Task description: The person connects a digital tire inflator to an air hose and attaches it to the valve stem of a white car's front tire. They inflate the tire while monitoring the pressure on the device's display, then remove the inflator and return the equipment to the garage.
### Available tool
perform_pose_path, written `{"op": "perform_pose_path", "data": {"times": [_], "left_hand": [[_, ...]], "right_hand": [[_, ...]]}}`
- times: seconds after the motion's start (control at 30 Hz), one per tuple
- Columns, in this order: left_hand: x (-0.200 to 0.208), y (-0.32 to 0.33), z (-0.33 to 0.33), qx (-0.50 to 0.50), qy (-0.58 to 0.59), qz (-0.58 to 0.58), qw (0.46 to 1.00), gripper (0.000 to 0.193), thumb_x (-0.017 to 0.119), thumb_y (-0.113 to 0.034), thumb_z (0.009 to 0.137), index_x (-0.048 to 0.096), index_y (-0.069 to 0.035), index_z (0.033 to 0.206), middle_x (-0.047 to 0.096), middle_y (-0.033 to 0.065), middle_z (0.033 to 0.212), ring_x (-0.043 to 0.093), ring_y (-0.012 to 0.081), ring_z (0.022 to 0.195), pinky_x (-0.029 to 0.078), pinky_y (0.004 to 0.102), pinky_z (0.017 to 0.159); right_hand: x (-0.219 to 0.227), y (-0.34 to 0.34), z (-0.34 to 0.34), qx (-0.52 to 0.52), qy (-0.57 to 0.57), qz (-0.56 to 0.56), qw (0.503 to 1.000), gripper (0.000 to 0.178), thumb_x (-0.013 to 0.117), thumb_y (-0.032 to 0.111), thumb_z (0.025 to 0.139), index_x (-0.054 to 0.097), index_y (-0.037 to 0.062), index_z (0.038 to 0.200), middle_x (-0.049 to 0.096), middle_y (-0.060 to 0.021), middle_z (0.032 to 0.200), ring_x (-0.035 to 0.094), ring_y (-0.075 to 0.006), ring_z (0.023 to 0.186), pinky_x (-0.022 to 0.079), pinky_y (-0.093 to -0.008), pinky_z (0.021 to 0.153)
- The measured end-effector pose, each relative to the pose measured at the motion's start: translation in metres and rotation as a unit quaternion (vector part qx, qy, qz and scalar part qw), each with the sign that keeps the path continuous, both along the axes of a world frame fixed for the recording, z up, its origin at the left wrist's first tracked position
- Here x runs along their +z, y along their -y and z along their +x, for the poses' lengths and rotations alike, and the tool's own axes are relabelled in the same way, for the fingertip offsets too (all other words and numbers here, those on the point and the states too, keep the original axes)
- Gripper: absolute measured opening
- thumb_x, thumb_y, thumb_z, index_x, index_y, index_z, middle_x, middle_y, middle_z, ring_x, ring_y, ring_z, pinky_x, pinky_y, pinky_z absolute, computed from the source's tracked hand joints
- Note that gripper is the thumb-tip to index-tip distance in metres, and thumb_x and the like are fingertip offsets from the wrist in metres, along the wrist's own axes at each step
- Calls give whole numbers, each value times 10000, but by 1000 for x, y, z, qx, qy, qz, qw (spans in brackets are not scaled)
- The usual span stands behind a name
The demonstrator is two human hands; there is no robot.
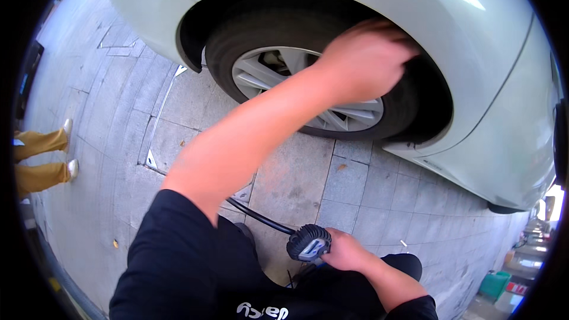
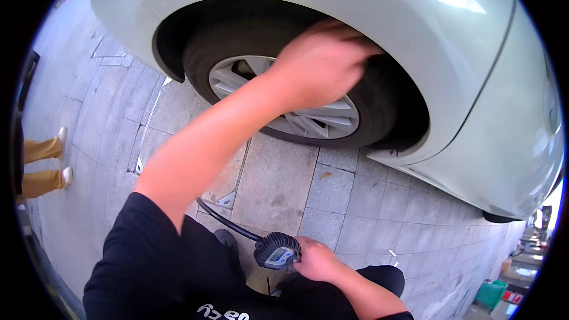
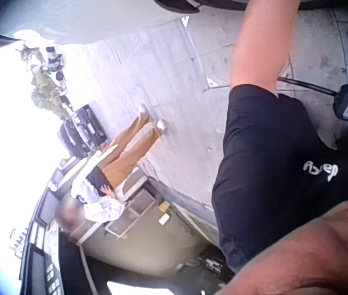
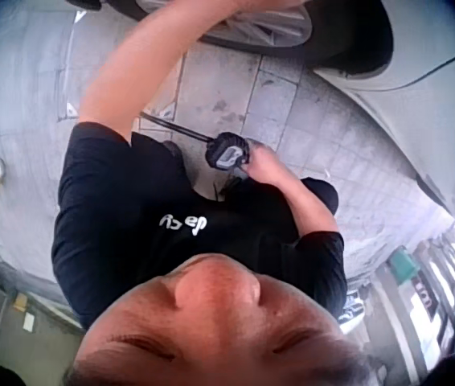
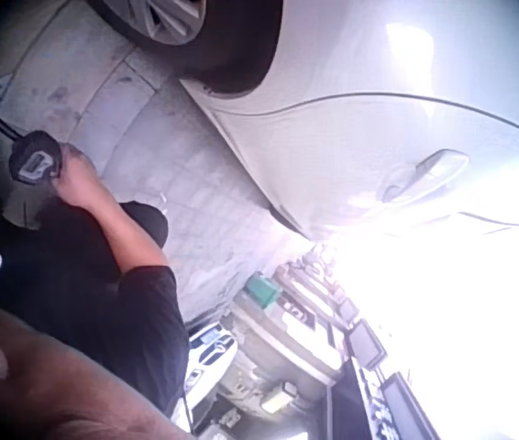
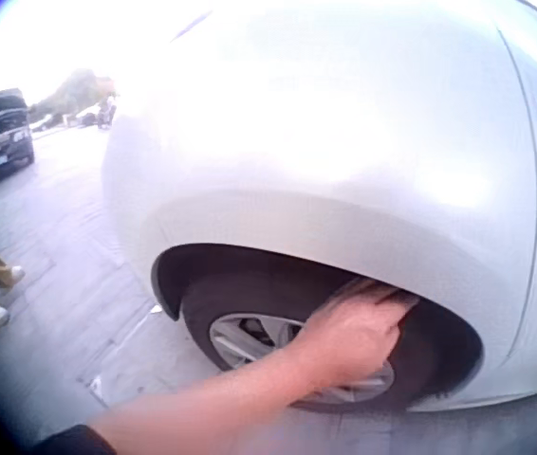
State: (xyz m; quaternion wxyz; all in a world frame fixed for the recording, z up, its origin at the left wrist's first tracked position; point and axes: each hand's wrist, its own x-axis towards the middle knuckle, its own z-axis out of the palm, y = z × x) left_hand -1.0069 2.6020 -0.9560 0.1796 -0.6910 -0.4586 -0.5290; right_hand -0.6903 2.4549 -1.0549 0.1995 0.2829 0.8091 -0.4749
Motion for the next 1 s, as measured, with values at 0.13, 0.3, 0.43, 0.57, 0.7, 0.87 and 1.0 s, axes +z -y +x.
{"op": "perform_pose_path", "data": {"times": [0.13,0.3,0.43,0.57,0.7,0.87,1.0], "left_hand": [[-75,97,8,41,25,-174,984,268,595,63,714,660,-18,962,634,151,930,606,341,886,508,432,791],[-267,189,-23,152,68,-827,537,449,625,-360,874,662,-41,1190,613,244,1258,587,414,1155,488,420,975],[-354,205,-25,74,-117,-895,424,497,653,-418,841,693,-54,1177,635,223,1259,608,391,1155,494,408,968],[-364,230,1,188,-98,-932,295,438,636,-346,866,666,-71,1207,623,217,1269,632,381,1112,509,529,896],[-375,295,-1,237,245,-935,97,535,605,-236,909,474,-64,1398,526,312,1297,627,454,1032,551,614,767],[-380,278,67,149,336,-908,202,281,563,-148,907,567,51,1105,613,259,958,664,362,762,543,487,551],[-396,263,84,107,250,-911,309,211,522,-148,886,581,15,766,549,137,601,534,239,460,407,403,402]], "right_hand": [[6,2,34,-17,-17,26,999,431,695,164,738,578,12,1123,647,-196,979,648,-396,928,531,-464,802],[2,-2,60,15,13,57,998,383,662,200,780,579,4,1098,649,-204,993,645,-402,953,527,-485,836],[16,-7,67,59,-3,62,996,369,669,181,779,584,25,1103,651,-198,987,651,-396,947,532,-481,830],[28,0,87,67,-76,40,994,406,713,158,751,585,42,1119,643,-176,941,665,-372,886,549,-452,780],[30,4,111,54,-97,43,993,404,712,135,749,593,37,1123,633,-164,902,661,-374,862,547,-450,767],[36,3,135,42,-123,60,990,383,697,101,735,609,39,1103,629,-154,898,659,-358,859,539,-436,777],[36,6,141,49,-166,26,984,380,691,90,726,612,47,1095,628,-145,886,659,-352,859,537,-430,787]]}}
